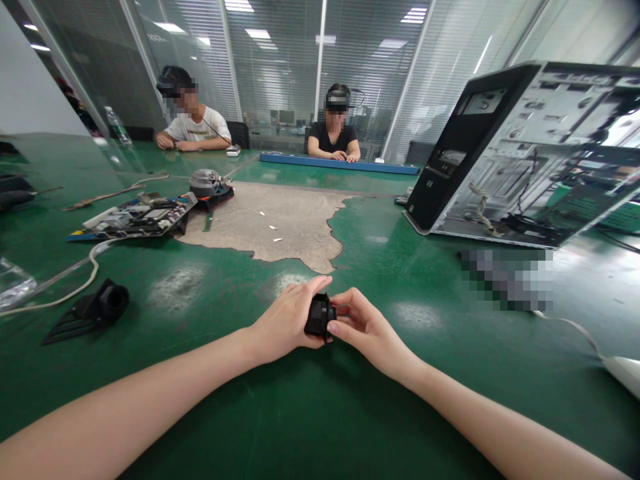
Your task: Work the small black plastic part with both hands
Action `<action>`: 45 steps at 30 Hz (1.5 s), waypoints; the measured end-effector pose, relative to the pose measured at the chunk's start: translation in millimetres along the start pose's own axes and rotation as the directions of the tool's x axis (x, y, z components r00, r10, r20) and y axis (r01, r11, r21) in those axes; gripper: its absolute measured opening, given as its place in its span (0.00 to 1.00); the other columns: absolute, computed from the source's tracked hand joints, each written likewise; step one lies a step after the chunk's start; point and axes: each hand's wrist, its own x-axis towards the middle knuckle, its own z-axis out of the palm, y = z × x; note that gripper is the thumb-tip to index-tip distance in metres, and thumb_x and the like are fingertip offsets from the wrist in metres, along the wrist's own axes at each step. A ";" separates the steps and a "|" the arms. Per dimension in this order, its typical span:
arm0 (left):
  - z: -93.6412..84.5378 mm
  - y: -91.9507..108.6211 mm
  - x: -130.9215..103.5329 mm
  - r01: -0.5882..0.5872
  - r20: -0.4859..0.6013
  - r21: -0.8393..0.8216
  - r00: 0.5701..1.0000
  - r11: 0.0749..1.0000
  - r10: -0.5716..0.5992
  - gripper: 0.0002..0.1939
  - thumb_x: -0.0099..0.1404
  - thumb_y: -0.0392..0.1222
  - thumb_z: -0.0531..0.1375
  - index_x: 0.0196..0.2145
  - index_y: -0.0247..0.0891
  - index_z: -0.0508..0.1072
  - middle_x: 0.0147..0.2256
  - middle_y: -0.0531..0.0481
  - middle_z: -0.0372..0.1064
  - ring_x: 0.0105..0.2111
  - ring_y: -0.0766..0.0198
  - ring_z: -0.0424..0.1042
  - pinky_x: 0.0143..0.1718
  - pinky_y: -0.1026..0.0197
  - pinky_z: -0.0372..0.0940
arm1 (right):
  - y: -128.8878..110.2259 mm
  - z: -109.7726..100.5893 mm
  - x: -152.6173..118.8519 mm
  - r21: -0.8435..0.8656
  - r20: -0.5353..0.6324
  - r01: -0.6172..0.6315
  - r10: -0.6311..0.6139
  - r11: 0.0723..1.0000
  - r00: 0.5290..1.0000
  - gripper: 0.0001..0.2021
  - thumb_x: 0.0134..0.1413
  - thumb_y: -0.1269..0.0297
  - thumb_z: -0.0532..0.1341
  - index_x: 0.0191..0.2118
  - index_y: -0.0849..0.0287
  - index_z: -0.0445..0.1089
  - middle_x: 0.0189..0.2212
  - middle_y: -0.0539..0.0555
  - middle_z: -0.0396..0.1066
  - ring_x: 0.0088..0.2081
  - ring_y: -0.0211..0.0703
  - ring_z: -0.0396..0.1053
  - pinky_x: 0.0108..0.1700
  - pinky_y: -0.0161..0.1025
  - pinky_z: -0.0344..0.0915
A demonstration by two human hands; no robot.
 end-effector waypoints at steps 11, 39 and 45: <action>-0.9 4.3 4.1 -0.004 0.020 0.202 1.000 0.979 0.000 0.30 0.47 0.43 0.60 0.46 0.35 0.55 0.39 0.44 0.64 0.38 0.53 0.61 0.38 0.53 0.56 | 5.6 -0.5 1.8 -0.086 -0.041 0.047 -0.051 0.995 0.998 0.12 0.46 0.64 0.62 0.36 0.56 0.58 0.34 0.50 0.62 0.39 0.39 0.64 0.42 0.41 0.64; -2.6 4.1 6.9 0.042 0.032 0.197 0.998 0.980 -0.049 0.27 0.44 0.44 0.61 0.43 0.36 0.58 0.36 0.46 0.63 0.36 0.53 0.61 0.36 0.54 0.54 | 2.3 -3.0 4.0 -0.027 -0.003 0.009 -0.009 1.000 1.000 0.15 0.42 0.62 0.64 0.34 0.55 0.58 0.33 0.48 0.64 0.37 0.37 0.66 0.42 0.39 0.64; -2.0 4.1 7.1 0.039 0.015 0.197 0.999 0.980 -0.043 0.27 0.45 0.45 0.60 0.42 0.36 0.58 0.36 0.46 0.63 0.36 0.53 0.61 0.36 0.54 0.54 | 0.8 -2.4 4.6 -0.033 -0.032 0.006 -0.008 0.999 0.999 0.13 0.44 0.59 0.63 0.33 0.56 0.58 0.31 0.47 0.64 0.34 0.36 0.65 0.38 0.37 0.63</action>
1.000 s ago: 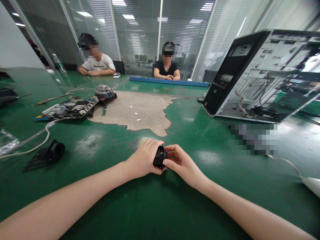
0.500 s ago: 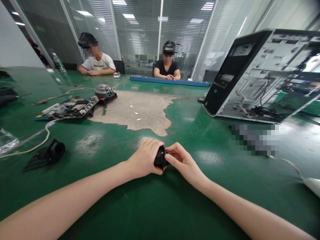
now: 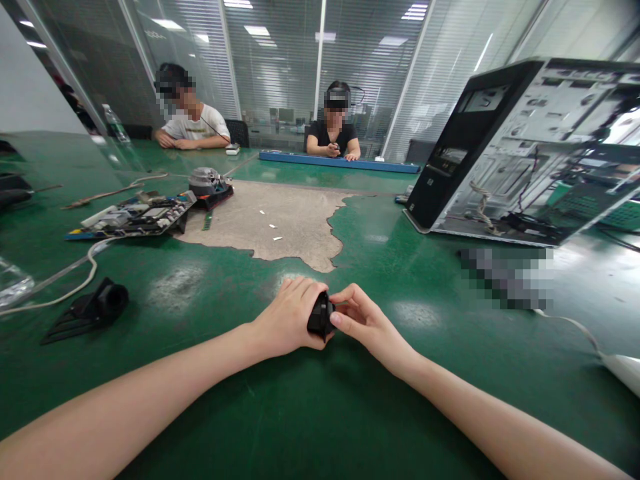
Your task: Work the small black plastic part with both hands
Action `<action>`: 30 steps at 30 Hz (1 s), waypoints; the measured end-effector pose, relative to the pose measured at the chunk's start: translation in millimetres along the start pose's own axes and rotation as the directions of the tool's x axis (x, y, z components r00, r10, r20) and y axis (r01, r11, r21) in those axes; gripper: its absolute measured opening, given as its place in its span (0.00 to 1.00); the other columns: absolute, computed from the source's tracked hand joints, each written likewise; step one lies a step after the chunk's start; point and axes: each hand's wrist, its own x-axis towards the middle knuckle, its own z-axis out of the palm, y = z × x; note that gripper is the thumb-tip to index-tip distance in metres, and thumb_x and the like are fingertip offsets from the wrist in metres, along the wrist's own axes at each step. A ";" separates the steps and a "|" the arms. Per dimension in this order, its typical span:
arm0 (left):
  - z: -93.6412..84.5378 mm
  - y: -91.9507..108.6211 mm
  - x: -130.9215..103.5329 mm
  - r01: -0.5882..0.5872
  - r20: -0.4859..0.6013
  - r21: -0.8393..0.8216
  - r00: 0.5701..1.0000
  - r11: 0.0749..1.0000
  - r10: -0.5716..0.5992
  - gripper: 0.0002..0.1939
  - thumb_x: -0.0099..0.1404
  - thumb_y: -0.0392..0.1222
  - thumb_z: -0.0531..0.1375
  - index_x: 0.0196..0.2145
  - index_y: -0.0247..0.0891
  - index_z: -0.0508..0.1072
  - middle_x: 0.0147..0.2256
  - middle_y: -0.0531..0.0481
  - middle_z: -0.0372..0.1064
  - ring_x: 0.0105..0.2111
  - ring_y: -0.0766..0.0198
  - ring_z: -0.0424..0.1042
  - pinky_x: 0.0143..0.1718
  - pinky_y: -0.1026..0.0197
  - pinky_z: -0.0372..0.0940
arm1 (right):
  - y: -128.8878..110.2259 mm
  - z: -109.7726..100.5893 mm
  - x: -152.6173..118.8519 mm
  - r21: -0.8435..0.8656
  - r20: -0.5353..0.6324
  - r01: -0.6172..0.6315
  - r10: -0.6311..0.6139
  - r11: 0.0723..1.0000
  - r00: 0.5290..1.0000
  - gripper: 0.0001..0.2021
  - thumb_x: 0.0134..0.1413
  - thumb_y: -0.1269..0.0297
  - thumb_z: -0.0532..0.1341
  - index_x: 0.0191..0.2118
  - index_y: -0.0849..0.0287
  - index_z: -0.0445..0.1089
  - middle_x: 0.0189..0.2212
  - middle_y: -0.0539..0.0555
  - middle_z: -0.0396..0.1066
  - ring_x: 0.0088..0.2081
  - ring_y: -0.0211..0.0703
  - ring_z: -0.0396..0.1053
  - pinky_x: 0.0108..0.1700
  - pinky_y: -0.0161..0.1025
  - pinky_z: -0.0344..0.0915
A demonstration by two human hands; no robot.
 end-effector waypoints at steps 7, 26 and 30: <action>0.6 0.0 0.4 -0.018 -0.002 0.009 1.000 1.000 0.018 0.27 0.47 0.48 0.60 0.43 0.36 0.57 0.37 0.45 0.63 0.37 0.53 0.61 0.36 0.54 0.54 | 0.5 0.1 3.0 -0.049 -0.041 -0.039 0.037 0.998 0.998 0.14 0.44 0.59 0.62 0.36 0.57 0.59 0.35 0.50 0.64 0.36 0.38 0.65 0.39 0.39 0.63; 1.4 -1.6 0.2 -0.004 0.010 0.045 1.000 0.999 0.004 0.27 0.47 0.51 0.60 0.42 0.36 0.58 0.36 0.46 0.63 0.37 0.54 0.61 0.36 0.55 0.54 | 0.0 0.1 1.5 -0.011 0.025 -0.038 0.039 0.999 0.999 0.15 0.43 0.60 0.63 0.35 0.56 0.58 0.35 0.50 0.64 0.37 0.38 0.65 0.41 0.41 0.63; 1.3 -1.7 0.0 -0.002 0.009 0.041 1.000 0.999 0.002 0.26 0.47 0.47 0.60 0.42 0.37 0.58 0.36 0.47 0.63 0.37 0.54 0.61 0.36 0.55 0.54 | 0.4 -0.1 -0.8 0.018 0.042 -0.003 0.002 1.000 0.999 0.17 0.41 0.64 0.65 0.34 0.54 0.56 0.35 0.48 0.63 0.39 0.37 0.65 0.44 0.40 0.62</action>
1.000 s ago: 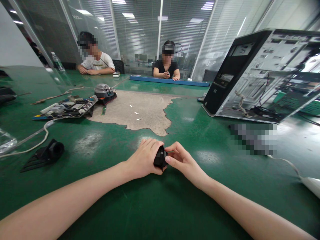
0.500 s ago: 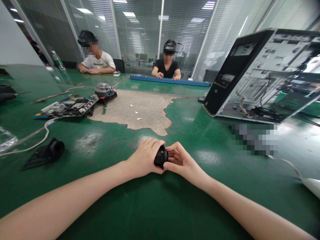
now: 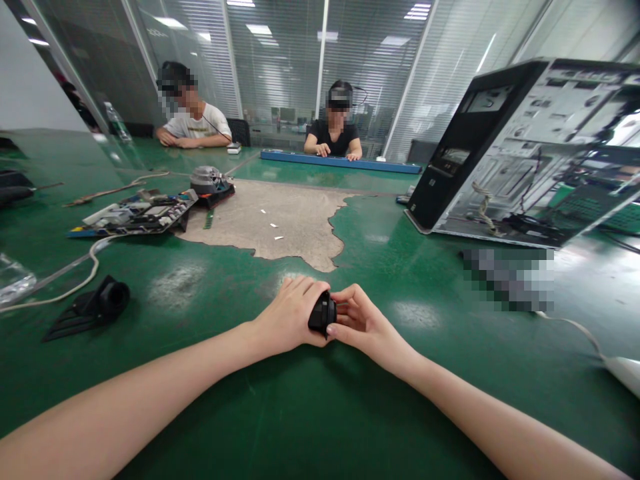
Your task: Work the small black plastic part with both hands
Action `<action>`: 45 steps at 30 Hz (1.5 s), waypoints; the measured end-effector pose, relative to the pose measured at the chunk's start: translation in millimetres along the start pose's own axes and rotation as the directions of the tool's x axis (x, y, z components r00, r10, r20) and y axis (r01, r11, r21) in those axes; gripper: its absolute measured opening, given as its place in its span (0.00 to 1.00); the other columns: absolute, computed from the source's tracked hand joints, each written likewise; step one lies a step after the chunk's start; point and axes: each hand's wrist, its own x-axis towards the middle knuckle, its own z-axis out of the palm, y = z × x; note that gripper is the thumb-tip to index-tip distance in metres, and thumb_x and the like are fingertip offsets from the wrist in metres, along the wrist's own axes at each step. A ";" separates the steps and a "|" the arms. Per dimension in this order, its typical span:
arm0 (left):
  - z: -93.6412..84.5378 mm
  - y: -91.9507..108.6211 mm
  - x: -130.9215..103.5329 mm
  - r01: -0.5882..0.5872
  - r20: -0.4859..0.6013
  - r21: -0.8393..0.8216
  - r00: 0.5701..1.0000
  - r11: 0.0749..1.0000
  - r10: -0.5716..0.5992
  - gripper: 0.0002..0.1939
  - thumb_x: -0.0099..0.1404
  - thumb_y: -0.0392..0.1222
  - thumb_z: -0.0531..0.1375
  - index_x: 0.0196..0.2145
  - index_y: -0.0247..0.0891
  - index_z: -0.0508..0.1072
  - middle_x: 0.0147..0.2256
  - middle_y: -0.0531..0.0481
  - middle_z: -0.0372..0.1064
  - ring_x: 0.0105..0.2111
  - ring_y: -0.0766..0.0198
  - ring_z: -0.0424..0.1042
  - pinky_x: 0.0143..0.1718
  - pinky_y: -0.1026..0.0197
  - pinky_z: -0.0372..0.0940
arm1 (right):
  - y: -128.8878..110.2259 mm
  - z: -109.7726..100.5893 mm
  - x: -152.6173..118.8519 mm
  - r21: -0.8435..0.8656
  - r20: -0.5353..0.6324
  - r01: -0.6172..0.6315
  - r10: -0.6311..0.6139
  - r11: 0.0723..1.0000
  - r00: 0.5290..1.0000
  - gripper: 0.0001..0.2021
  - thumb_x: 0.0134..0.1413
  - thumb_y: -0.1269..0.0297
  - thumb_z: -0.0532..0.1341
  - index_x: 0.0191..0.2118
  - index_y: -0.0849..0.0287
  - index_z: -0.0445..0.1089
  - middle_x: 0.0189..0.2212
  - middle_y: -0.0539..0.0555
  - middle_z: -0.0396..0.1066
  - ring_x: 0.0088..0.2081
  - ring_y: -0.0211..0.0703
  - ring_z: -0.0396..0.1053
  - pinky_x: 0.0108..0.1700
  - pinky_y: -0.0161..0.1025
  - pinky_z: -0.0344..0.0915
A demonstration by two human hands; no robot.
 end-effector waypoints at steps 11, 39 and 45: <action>0.7 0.2 0.7 0.001 -0.017 -0.019 1.000 1.000 -0.001 0.27 0.47 0.48 0.61 0.43 0.36 0.58 0.36 0.47 0.63 0.37 0.55 0.61 0.36 0.56 0.54 | 1.7 0.9 3.3 -0.047 -0.052 -0.029 0.026 0.998 0.998 0.14 0.45 0.59 0.61 0.37 0.57 0.59 0.35 0.51 0.63 0.35 0.38 0.65 0.38 0.39 0.64; -0.6 -0.2 0.5 0.000 -0.001 -0.018 1.000 1.000 0.000 0.27 0.47 0.49 0.60 0.43 0.36 0.58 0.37 0.46 0.63 0.37 0.54 0.61 0.36 0.55 0.54 | -0.7 0.2 2.9 -0.014 -0.043 0.003 -0.004 1.000 0.999 0.12 0.46 0.58 0.61 0.33 0.56 0.58 0.33 0.49 0.64 0.36 0.36 0.65 0.38 0.37 0.65; -1.5 0.6 0.6 -0.002 0.004 -0.023 1.000 1.000 0.003 0.27 0.47 0.47 0.60 0.44 0.37 0.58 0.37 0.47 0.63 0.37 0.54 0.61 0.37 0.55 0.54 | -0.9 0.1 2.8 -0.055 -0.044 -0.039 0.036 0.998 0.998 0.13 0.45 0.61 0.62 0.36 0.56 0.59 0.35 0.51 0.64 0.36 0.37 0.66 0.40 0.40 0.65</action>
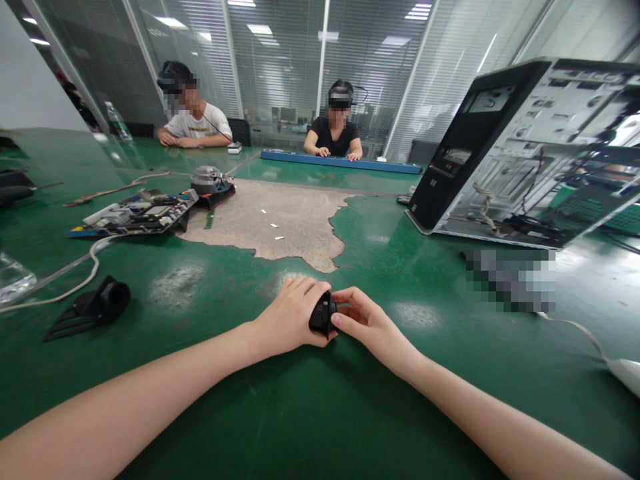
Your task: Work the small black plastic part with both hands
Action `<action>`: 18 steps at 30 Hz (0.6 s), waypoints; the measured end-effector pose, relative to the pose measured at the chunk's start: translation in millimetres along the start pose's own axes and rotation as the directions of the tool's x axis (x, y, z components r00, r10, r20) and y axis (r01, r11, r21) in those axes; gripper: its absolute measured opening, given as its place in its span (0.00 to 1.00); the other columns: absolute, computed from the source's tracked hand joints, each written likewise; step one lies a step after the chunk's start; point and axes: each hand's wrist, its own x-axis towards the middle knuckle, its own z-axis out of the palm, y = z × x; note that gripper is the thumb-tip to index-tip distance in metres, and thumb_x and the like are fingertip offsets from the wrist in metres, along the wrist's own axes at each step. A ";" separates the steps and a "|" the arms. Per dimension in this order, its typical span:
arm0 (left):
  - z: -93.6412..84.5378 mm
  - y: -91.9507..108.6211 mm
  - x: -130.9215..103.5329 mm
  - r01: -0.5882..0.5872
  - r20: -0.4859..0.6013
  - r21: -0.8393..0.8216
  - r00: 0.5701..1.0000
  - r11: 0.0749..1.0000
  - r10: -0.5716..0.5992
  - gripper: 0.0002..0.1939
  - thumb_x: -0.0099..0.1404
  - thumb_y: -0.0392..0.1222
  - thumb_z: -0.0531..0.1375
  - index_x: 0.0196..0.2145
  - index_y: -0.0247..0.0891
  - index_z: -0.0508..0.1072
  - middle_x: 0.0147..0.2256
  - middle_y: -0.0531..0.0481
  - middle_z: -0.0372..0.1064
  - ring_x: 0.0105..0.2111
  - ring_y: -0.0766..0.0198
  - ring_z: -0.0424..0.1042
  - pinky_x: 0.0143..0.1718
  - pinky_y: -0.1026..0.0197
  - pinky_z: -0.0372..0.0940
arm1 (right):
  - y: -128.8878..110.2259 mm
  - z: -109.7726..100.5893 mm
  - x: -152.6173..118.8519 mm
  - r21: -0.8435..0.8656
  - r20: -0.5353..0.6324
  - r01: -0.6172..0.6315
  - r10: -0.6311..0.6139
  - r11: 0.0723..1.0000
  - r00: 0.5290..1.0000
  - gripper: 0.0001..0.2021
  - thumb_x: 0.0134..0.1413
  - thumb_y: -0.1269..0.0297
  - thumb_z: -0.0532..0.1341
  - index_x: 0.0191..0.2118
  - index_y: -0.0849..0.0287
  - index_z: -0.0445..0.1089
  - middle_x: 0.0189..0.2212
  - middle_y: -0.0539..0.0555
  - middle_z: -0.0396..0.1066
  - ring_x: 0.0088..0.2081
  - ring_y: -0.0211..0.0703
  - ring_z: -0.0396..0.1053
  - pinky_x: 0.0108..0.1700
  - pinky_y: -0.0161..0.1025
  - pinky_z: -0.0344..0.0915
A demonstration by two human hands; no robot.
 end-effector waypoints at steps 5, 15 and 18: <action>-0.5 0.2 -0.3 0.007 0.012 0.014 1.000 1.000 -0.007 0.27 0.46 0.46 0.61 0.44 0.36 0.59 0.36 0.47 0.63 0.36 0.54 0.61 0.36 0.55 0.54 | 0.4 -0.5 -1.9 0.054 0.027 0.030 -0.032 0.998 0.999 0.16 0.40 0.63 0.65 0.33 0.55 0.57 0.33 0.47 0.64 0.38 0.37 0.66 0.43 0.40 0.64; -1.6 1.5 -0.3 0.007 0.006 0.016 1.000 1.000 -0.007 0.28 0.46 0.49 0.61 0.43 0.36 0.59 0.36 0.47 0.62 0.37 0.54 0.61 0.37 0.55 0.54 | -1.3 1.2 0.4 -0.007 -0.058 0.007 -0.008 1.000 0.998 0.14 0.44 0.60 0.62 0.35 0.57 0.59 0.36 0.51 0.65 0.38 0.39 0.66 0.40 0.40 0.64; -1.4 1.5 -0.3 0.011 -0.001 0.012 1.000 1.000 -0.011 0.27 0.47 0.48 0.61 0.43 0.37 0.59 0.36 0.47 0.62 0.37 0.54 0.61 0.37 0.54 0.54 | 0.1 0.5 -0.9 0.016 -0.011 0.000 0.000 1.000 1.000 0.14 0.44 0.61 0.63 0.36 0.56 0.58 0.35 0.50 0.65 0.37 0.39 0.66 0.39 0.40 0.65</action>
